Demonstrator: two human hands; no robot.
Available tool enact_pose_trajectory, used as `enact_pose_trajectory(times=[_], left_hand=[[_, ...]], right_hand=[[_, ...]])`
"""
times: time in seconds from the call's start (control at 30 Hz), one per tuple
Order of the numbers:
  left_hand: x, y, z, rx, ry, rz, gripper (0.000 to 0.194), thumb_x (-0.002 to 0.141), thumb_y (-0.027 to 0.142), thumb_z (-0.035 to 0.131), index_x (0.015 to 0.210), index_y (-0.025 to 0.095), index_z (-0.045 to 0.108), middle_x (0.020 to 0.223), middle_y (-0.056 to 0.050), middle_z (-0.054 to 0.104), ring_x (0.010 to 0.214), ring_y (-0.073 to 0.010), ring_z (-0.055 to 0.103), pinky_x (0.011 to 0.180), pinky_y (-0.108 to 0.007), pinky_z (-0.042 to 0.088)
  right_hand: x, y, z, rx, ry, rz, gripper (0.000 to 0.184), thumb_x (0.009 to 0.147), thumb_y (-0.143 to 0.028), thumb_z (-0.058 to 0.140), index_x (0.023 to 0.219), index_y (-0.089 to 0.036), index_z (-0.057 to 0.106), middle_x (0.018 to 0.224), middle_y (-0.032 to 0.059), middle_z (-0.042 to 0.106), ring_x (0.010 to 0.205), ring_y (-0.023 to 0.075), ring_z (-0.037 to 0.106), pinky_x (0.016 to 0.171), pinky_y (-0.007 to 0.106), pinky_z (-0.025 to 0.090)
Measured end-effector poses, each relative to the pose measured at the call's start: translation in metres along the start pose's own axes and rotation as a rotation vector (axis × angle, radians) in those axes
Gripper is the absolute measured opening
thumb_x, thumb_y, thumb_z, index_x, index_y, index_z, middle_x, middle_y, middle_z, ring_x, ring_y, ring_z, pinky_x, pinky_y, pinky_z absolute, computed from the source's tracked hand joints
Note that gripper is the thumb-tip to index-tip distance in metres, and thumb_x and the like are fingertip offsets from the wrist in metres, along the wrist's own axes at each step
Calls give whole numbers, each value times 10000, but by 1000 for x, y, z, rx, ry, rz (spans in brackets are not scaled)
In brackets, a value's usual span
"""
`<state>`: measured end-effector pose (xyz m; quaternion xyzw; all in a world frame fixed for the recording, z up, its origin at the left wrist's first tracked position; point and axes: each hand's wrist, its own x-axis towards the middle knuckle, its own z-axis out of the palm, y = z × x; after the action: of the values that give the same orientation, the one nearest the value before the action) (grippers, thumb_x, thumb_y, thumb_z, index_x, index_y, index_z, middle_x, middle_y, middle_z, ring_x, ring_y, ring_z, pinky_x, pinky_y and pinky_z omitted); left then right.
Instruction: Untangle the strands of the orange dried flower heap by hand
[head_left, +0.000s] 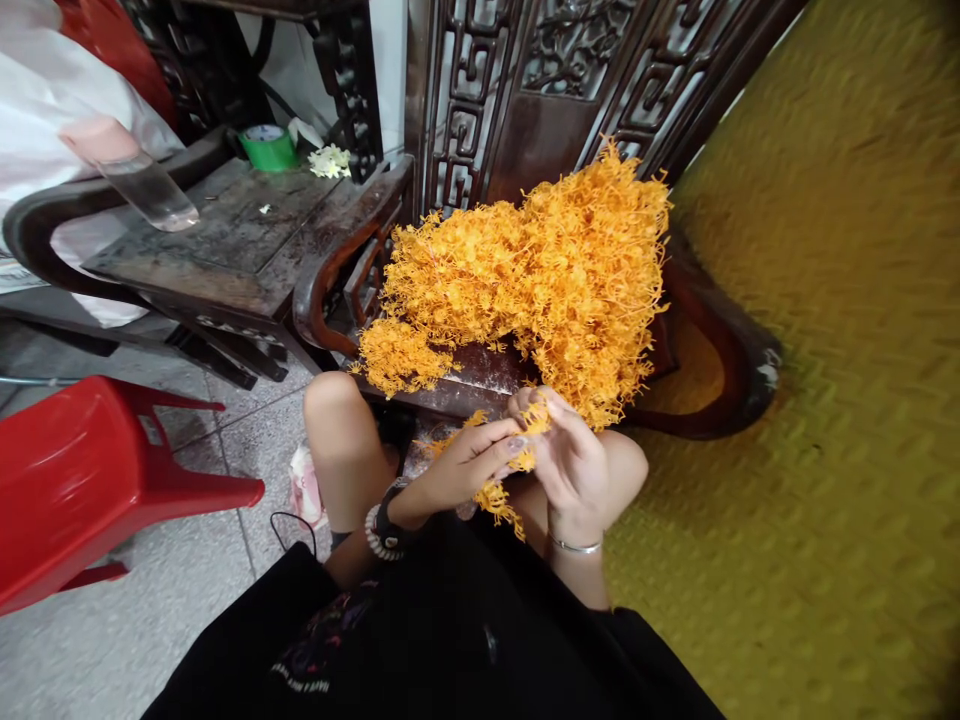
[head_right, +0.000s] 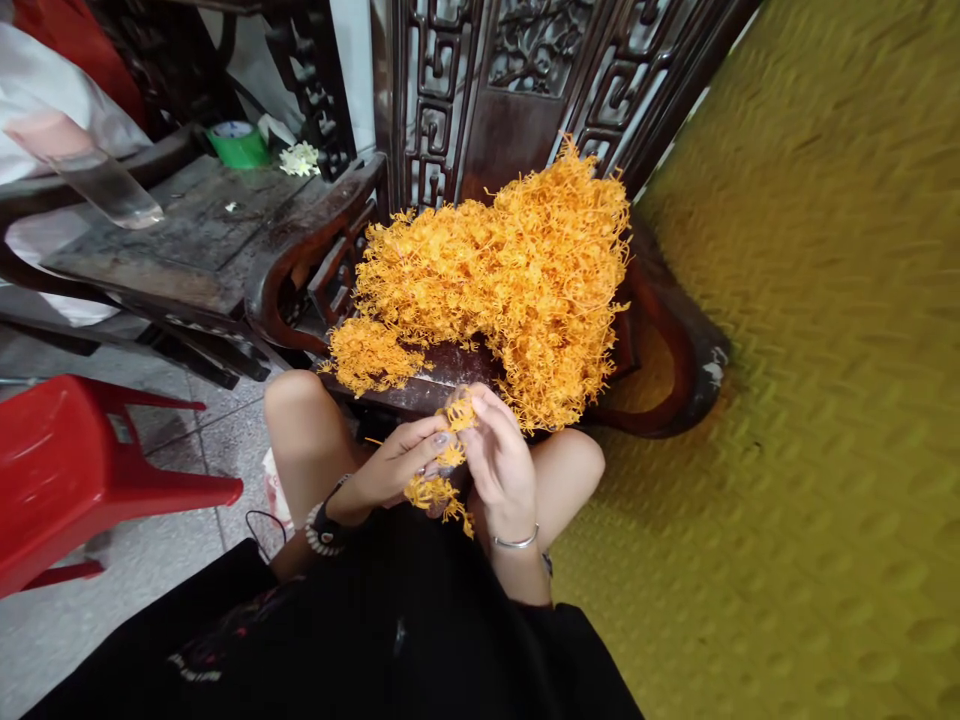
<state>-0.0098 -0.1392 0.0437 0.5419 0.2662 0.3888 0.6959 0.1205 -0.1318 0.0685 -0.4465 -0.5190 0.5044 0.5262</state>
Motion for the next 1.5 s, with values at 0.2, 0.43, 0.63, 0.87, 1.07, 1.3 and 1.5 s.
enact_pose_trajectory(times=[0.2, 0.43, 0.63, 0.87, 1.07, 1.3, 1.5], left_hand=[[2, 11, 5, -79, -48, 3, 337, 877, 465, 487, 727, 164, 508, 571, 25, 435, 495, -72, 345, 478, -231, 283], [7, 4, -2, -288, 15, -36, 375, 821, 479, 574, 643, 164, 473, 489, 49, 385, 421, -47, 317, 415, -213, 252], [3, -2, -4, -577, 77, -109, 457, 673, 585, 676, 677, 180, 464, 470, 83, 321, 362, -23, 226, 347, -183, 173], [1, -9, -2, -372, 96, -27, 359, 812, 512, 581, 748, 164, 522, 511, 57, 389, 403, -33, 296, 401, -198, 247], [-4, -12, -10, -168, 103, 85, 329, 893, 467, 477, 790, 158, 532, 537, 44, 436, 438, -48, 344, 429, -194, 272], [-8, -16, -18, 36, 86, 149, 366, 932, 445, 394, 721, 165, 501, 558, 28, 486, 456, -62, 371, 460, -203, 302], [-7, -7, -27, 311, 10, 267, 364, 945, 379, 375, 676, 164, 492, 566, 19, 502, 502, -81, 418, 531, -217, 344]], right_hand=[[5, -16, 4, 385, -29, 98, 225, 841, -396, 476, 661, -271, 425, 617, -5, 355, 564, 185, 374, 524, 351, 437], [12, 0, 16, 687, -96, 106, 162, 893, -332, 464, 746, -269, 487, 686, 1, 453, 622, 174, 451, 578, 336, 485], [18, -12, 2, 977, -67, -68, 136, 912, -212, 473, 792, -264, 514, 664, -23, 451, 532, 111, 429, 534, 247, 472], [7, -13, 9, 345, 146, -72, 166, 867, -350, 522, 727, -261, 517, 642, -17, 479, 523, 121, 461, 518, 289, 437], [3, 1, 9, 242, 224, -11, 127, 801, -340, 614, 840, -220, 607, 642, -17, 617, 483, 103, 530, 488, 259, 456], [-4, -6, 9, 195, 193, -26, 305, 832, -272, 591, 1134, -271, 555, 611, -41, 599, 474, 113, 518, 517, 267, 455], [-3, 0, 4, 7, 27, -80, 225, 902, -252, 487, 1051, -290, 650, 711, -7, 564, 649, 133, 514, 626, 283, 417]])
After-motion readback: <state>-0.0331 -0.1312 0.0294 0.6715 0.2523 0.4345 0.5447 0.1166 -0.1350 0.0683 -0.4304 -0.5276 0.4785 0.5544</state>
